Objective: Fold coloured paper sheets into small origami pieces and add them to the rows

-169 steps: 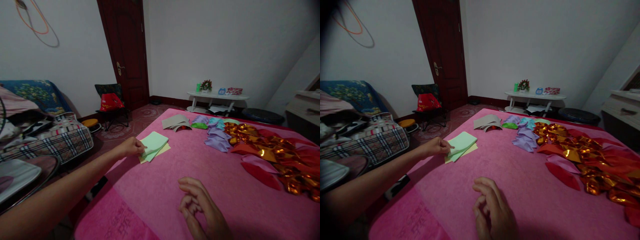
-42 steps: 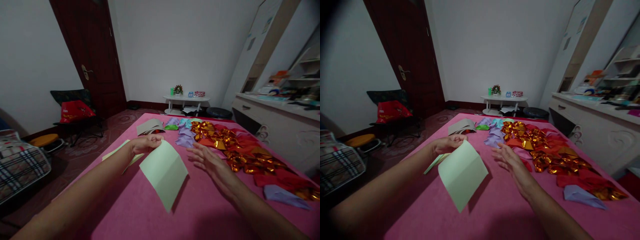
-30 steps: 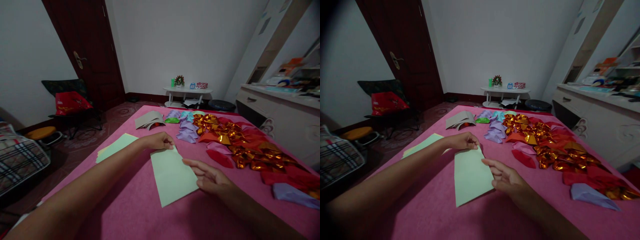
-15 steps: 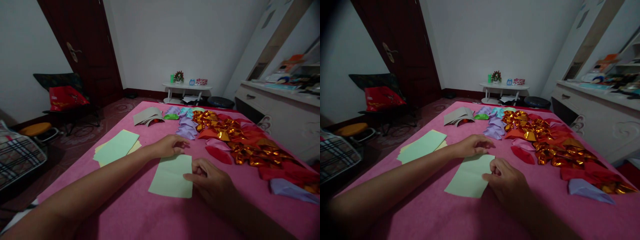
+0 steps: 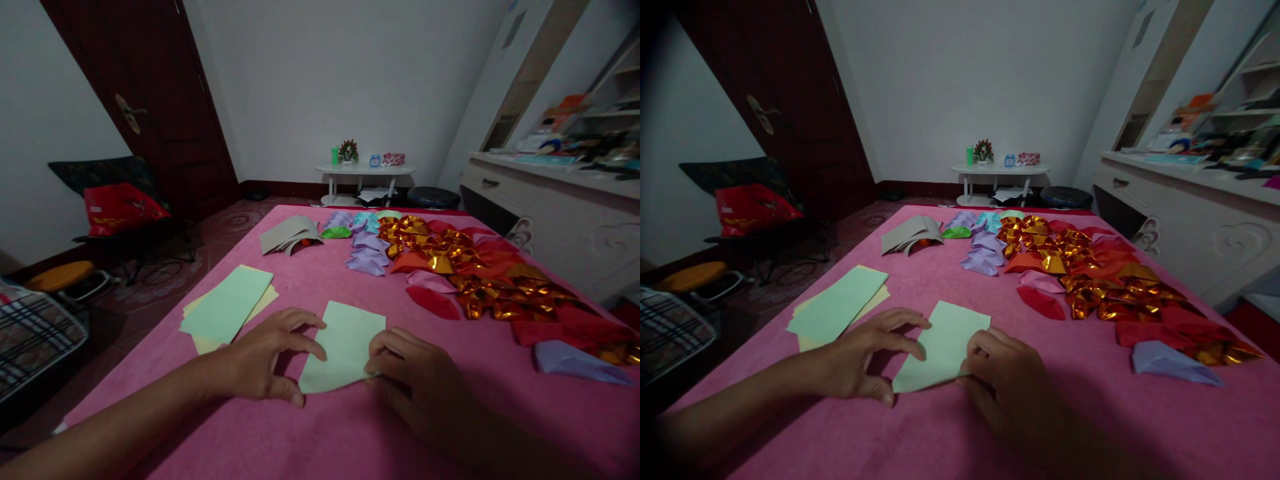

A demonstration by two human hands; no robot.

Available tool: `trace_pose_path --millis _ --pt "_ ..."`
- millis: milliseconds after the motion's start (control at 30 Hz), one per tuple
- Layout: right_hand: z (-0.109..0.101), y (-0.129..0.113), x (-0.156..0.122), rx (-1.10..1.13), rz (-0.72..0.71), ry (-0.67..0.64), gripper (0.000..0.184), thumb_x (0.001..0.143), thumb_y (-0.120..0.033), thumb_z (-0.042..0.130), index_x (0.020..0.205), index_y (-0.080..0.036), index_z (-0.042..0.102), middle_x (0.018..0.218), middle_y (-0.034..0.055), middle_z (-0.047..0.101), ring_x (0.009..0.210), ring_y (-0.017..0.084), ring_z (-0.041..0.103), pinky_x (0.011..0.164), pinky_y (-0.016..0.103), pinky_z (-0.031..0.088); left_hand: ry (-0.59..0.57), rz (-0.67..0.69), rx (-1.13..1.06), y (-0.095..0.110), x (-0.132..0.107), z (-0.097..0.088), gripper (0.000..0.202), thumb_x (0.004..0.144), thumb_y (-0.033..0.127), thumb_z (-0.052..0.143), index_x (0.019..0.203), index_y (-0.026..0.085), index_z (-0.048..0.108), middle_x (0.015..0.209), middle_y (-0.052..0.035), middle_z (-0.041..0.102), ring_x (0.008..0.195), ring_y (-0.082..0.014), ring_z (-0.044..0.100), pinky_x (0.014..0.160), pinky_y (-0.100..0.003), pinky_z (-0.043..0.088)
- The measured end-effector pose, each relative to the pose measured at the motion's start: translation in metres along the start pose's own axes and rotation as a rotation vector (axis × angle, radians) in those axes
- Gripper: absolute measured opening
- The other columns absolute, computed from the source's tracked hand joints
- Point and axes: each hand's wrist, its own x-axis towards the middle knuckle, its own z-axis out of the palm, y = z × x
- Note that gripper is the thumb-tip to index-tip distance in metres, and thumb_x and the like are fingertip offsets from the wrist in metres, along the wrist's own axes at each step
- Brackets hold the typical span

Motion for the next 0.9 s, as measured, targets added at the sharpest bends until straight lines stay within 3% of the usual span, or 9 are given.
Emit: trace_pose_path --millis 100,200,300,400,467,567,733,800,900 --pt "0.005 0.001 -0.001 0.048 0.097 0.061 0.014 0.081 -0.013 0.048 0.069 -0.019 0.054 0.078 0.0037 0.056 0.068 0.016 0.052 0.060 0.027 0.038 0.053 0.024 -0.013 0.000 0.007 0.005 0.049 0.063 0.041 0.078 0.109 0.026 0.066 0.128 -0.0093 0.050 0.116 -0.0257 0.045 0.102 -0.036 0.034" --pt "0.008 0.011 0.001 0.108 0.174 0.146 0.023 0.081 -0.016 0.048 0.058 -0.019 0.048 0.090 0.0065 0.055 0.070 0.015 0.055 0.060 0.027 0.041 0.089 0.008 -0.029 0.002 0.018 0.008 0.035 0.071 0.043 0.071 0.100 0.023 0.069 0.115 -0.0078 0.058 0.107 -0.0231 0.050 0.095 -0.033 0.036" --pt "0.009 0.021 0.006 0.098 0.262 0.220 0.024 0.078 -0.019 0.052 0.054 -0.018 0.051 0.109 0.0107 0.052 0.090 0.021 0.057 0.072 0.031 0.044 0.181 -0.089 -0.021 -0.002 0.034 0.014 0.028 0.085 0.041 0.056 0.077 0.019 0.071 0.089 -0.0051 0.062 0.089 -0.0179 0.055 0.082 -0.028 0.039" --pt "0.010 0.028 0.012 0.076 0.376 0.252 0.020 0.072 -0.020 0.057 0.053 -0.018 0.054 0.115 0.0107 0.052 0.107 0.026 0.053 0.083 0.035 0.043 0.253 -0.209 -0.010 -0.013 0.051 0.022 0.034 0.082 0.040 0.058 0.060 0.015 0.064 0.069 -0.0022 0.055 0.071 -0.0144 0.052 0.067 -0.024 0.039" --pt "0.010 0.031 0.016 0.100 0.416 0.253 0.022 0.069 -0.021 0.060 0.049 -0.019 0.050 0.109 0.0089 0.056 0.102 0.025 0.055 0.080 0.034 0.044 0.287 -0.263 -0.017 -0.021 0.058 0.026 0.029 0.073 0.041 0.068 0.061 0.015 0.064 0.072 -0.0017 0.055 0.070 -0.0145 0.052 0.064 -0.023 0.039" --pt "0.010 0.032 0.022 0.177 0.477 0.259 0.026 0.067 -0.025 0.062 0.047 -0.019 0.046 0.084 0.0044 0.059 0.074 0.018 0.057 0.061 0.027 0.043 0.330 -0.287 -0.069 -0.028 0.062 0.028 0.026 0.064 0.041 0.076 0.070 0.017 0.068 0.087 -0.0030 0.057 0.080 -0.0167 0.054 0.071 -0.024 0.043" --pt "0.005 0.032 0.037 0.707 0.630 0.163 0.021 0.063 -0.037 0.068 0.065 -0.018 0.061 0.059 -0.0008 0.056 0.048 0.011 0.046 0.042 0.022 0.031 0.453 -0.238 -0.300 -0.026 0.060 0.027 0.025 0.064 0.036 0.077 0.083 0.020 0.074 0.120 -0.0077 0.054 0.110 -0.0232 0.050 0.091 -0.029 0.042" --pt "0.005 0.031 0.046 0.838 0.656 0.183 0.027 0.062 -0.042 0.071 0.067 -0.017 0.063 0.056 -0.0019 0.054 0.043 0.008 0.040 0.040 0.020 0.028 0.523 -0.237 -0.433 -0.024 0.060 0.025 0.023 0.068 0.037 0.074 0.082 0.018 0.074 0.118 -0.0092 0.056 0.109 -0.0238 0.051 0.090 -0.030 0.043" --pt "0.010 0.032 0.056 0.880 0.612 0.290 0.030 0.061 -0.044 0.073 0.065 -0.016 0.063 0.052 -0.0034 0.050 0.041 0.006 0.036 0.040 0.020 0.025 0.608 -0.276 -0.587 -0.023 0.061 0.022 0.024 0.073 0.039 0.069 0.077 0.016 0.074 0.099 -0.0085 0.065 0.092 -0.0218 0.058 0.081 -0.029 0.046"
